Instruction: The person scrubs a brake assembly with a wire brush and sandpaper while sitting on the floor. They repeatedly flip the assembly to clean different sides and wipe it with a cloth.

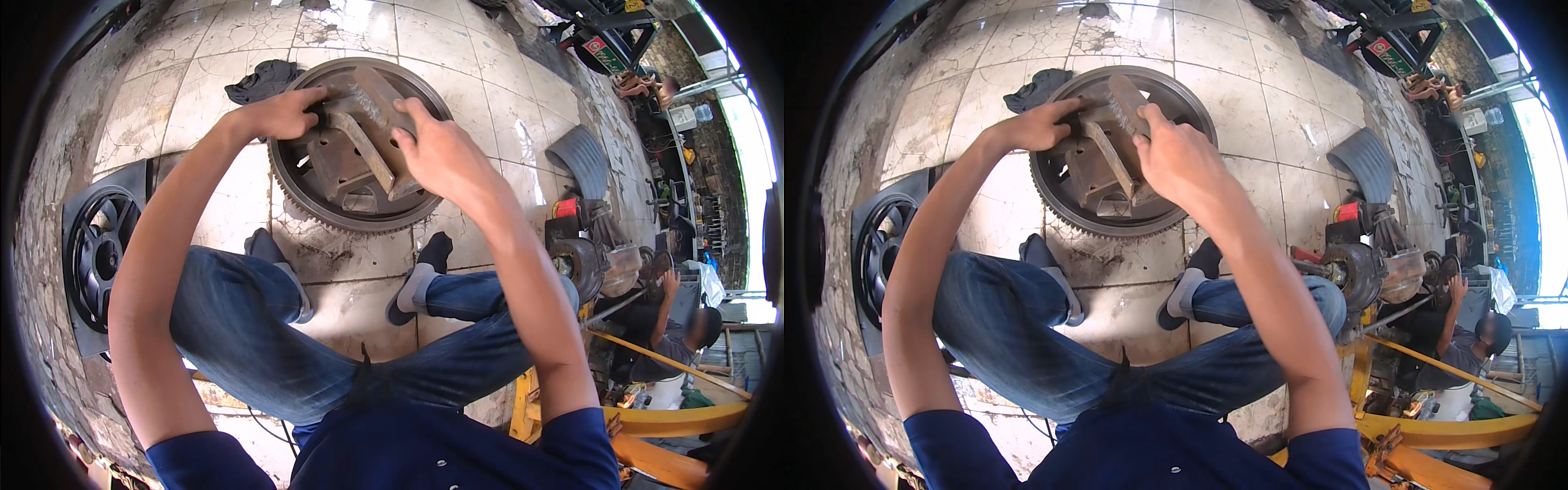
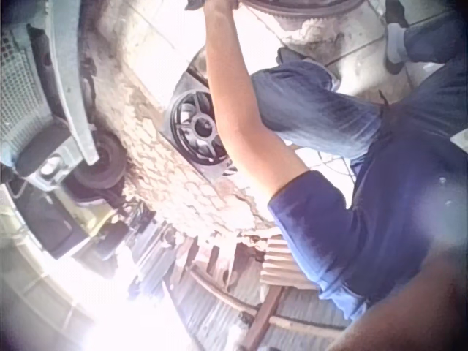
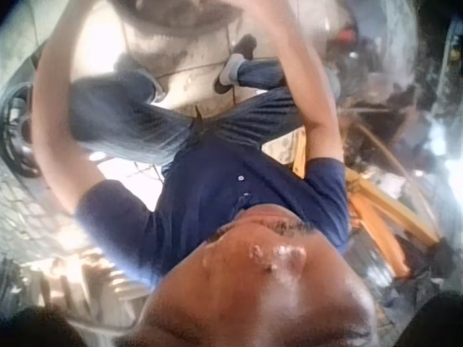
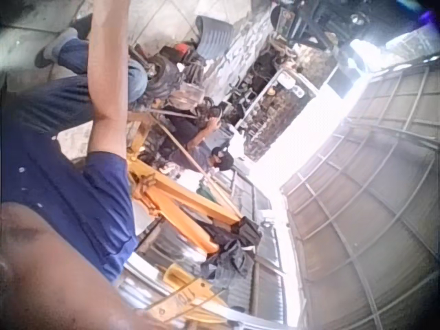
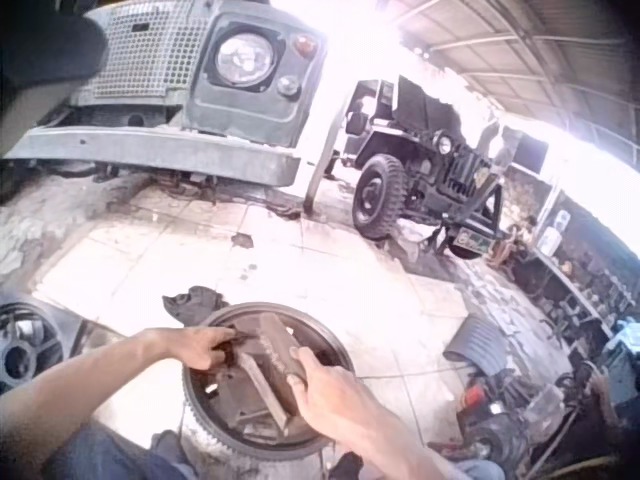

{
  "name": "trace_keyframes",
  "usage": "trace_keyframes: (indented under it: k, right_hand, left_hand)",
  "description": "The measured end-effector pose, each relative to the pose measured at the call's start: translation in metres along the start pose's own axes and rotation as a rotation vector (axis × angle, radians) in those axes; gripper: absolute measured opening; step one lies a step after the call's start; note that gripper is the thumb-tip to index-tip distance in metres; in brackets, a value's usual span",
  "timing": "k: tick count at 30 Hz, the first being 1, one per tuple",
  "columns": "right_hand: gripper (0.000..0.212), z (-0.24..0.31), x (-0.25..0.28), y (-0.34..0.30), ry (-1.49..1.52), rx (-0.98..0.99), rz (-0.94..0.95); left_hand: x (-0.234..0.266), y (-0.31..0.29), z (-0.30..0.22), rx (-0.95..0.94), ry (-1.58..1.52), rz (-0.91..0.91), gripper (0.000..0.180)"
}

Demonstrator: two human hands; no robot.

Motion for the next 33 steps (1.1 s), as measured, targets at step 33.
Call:
trace_keyframes:
  k: [33]
  right_hand:
    - [0.044,-0.001,-0.022,-0.015,0.028,0.152,-0.047]
  left_hand:
    - [0.037,0.004,-0.011,-0.014,-0.2,-0.829,0.038]
Point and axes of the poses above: each hand's wrist, its own y-axis towards the middle knuckle, its own x-axis out of the back of the hand, z = x × y, the point moved 5 cm from there along y, towards the middle knuckle, and after that the axes turned 11 degrees about y, right-handed, at the moved point
